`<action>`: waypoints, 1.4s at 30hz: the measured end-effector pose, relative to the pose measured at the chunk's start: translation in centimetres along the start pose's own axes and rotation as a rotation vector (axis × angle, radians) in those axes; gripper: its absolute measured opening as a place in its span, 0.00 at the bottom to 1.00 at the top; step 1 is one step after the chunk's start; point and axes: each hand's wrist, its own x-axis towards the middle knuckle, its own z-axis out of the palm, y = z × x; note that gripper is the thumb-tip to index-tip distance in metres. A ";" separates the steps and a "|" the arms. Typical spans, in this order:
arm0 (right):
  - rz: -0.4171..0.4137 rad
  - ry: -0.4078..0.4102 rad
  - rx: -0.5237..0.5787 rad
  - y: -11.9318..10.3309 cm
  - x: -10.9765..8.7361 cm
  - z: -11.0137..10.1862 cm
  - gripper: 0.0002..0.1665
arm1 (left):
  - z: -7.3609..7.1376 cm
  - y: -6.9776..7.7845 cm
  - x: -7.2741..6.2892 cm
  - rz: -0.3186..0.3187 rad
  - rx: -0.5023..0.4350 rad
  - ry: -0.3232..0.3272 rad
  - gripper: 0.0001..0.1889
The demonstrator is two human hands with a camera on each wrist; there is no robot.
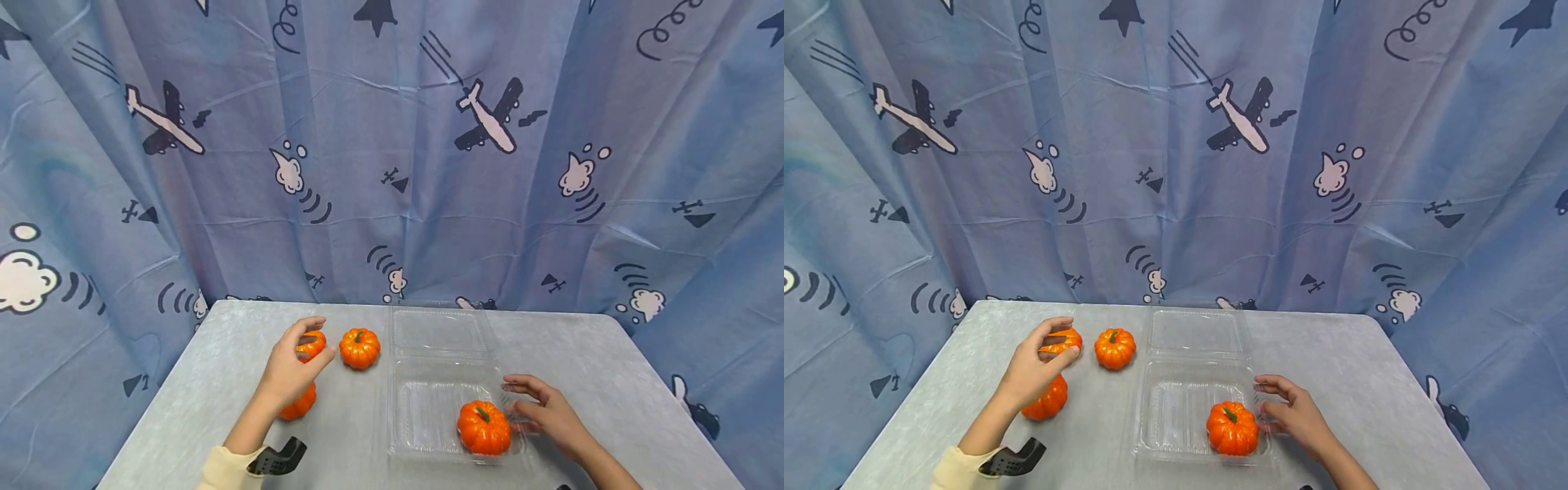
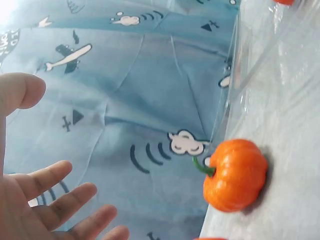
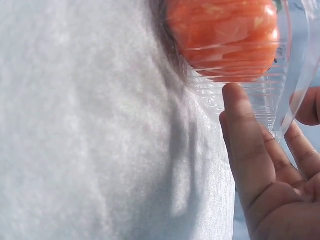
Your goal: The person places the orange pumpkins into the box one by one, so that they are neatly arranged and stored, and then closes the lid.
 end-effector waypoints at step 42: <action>-0.005 -0.008 0.002 0.1 -0.2 0.0 0.33 | -3.0 -9.2 -3.7 -0.291 0.180 -0.041 0.35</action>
